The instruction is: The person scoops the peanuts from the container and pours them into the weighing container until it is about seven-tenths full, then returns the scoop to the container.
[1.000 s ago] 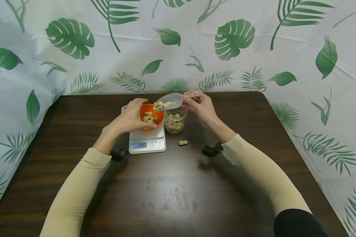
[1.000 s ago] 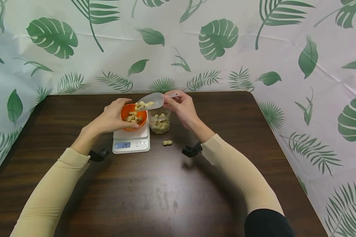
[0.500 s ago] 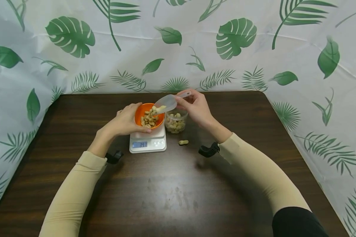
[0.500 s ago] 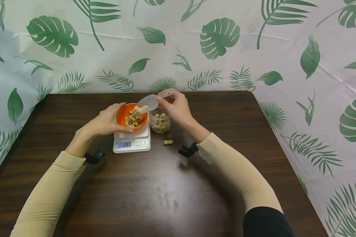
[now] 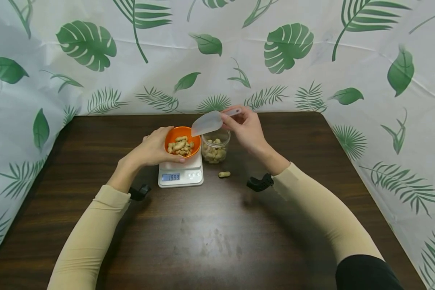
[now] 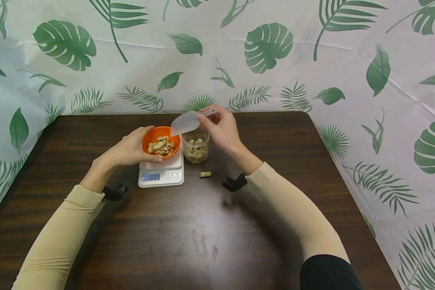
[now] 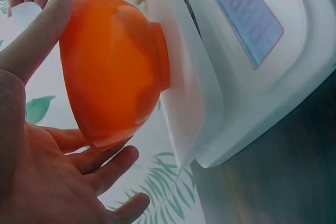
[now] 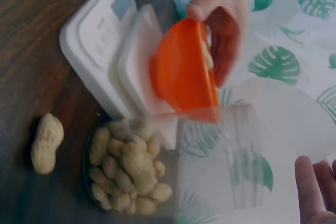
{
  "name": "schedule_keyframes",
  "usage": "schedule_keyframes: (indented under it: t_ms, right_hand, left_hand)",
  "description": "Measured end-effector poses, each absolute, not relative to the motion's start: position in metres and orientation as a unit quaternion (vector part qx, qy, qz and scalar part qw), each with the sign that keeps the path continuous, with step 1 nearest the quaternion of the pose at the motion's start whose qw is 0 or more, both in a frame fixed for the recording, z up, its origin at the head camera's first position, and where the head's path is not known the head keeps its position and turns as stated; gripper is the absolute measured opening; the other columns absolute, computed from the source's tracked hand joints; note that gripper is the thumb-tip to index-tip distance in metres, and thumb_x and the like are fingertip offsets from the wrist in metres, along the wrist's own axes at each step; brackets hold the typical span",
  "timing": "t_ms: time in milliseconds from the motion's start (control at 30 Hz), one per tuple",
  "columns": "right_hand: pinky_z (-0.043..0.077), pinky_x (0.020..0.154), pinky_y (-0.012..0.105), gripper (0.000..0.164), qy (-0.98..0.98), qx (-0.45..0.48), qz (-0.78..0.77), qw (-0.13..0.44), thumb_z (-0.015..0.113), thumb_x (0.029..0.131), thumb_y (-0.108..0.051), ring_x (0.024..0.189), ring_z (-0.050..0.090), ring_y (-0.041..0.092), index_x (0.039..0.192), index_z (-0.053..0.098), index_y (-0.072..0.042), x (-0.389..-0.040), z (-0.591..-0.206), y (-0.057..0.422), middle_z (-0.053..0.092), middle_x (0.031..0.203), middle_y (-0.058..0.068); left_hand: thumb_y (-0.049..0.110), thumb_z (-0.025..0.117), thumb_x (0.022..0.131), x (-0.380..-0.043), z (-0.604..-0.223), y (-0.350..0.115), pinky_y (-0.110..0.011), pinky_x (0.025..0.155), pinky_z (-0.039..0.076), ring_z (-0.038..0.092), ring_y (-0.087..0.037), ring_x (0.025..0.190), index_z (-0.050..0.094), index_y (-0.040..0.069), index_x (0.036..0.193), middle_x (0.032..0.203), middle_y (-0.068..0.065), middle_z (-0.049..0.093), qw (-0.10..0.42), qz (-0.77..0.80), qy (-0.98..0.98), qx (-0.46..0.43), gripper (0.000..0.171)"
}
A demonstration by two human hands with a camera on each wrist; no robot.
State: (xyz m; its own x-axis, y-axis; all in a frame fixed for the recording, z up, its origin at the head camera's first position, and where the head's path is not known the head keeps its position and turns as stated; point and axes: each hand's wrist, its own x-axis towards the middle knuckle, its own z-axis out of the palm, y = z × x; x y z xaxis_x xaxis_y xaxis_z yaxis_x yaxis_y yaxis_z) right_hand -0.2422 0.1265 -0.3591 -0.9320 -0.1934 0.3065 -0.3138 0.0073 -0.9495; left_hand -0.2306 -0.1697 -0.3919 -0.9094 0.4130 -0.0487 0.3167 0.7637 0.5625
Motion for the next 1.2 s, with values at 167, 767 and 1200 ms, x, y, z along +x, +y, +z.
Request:
schedule_keyframes:
  t_ms: [167,767,1200]
  right_hand:
    - [0.057,0.087,0.037,0.016,-0.692,0.171,0.699,0.063,0.068,0.099,-0.006,0.098,0.067,0.023,0.113,0.068,0.003,-0.243,-0.353,0.140,0.067,0.110,0.013]
    - [0.057,0.082,0.034,0.022,-0.744,0.158,0.646,0.063,0.070,0.099,-0.011,0.093,0.066,0.026,0.114,0.068,0.005,-0.243,-0.370,0.167,0.065,0.110,0.010]
    - [0.048,0.076,0.032,0.025,-0.820,0.180,0.542,0.028,0.073,0.098,-0.018,0.098,0.063,0.023,0.115,0.071,0.000,-0.248,-0.387,0.153,0.069,0.112,0.011]
  left_hand:
    - [0.048,0.090,0.077,-0.230,-0.391,-0.170,-0.069,0.106,0.025,0.037,-0.041,0.140,0.028,-0.007,0.157,0.153,-0.026,0.041,0.086,0.283,0.936,0.192,0.115]
    - [0.047,0.088,0.079,-0.229,-0.393,-0.169,-0.073,0.109,0.020,0.035,-0.041,0.142,0.025,-0.007,0.158,0.155,-0.026,0.038,0.095,0.289,0.933,0.190,0.115]
    - [0.046,0.089,0.079,-0.229,-0.393,-0.169,-0.073,0.110,0.017,0.035,-0.040,0.143,0.024,-0.006,0.158,0.156,-0.026,0.036,0.097,0.298,0.931,0.188,0.115]
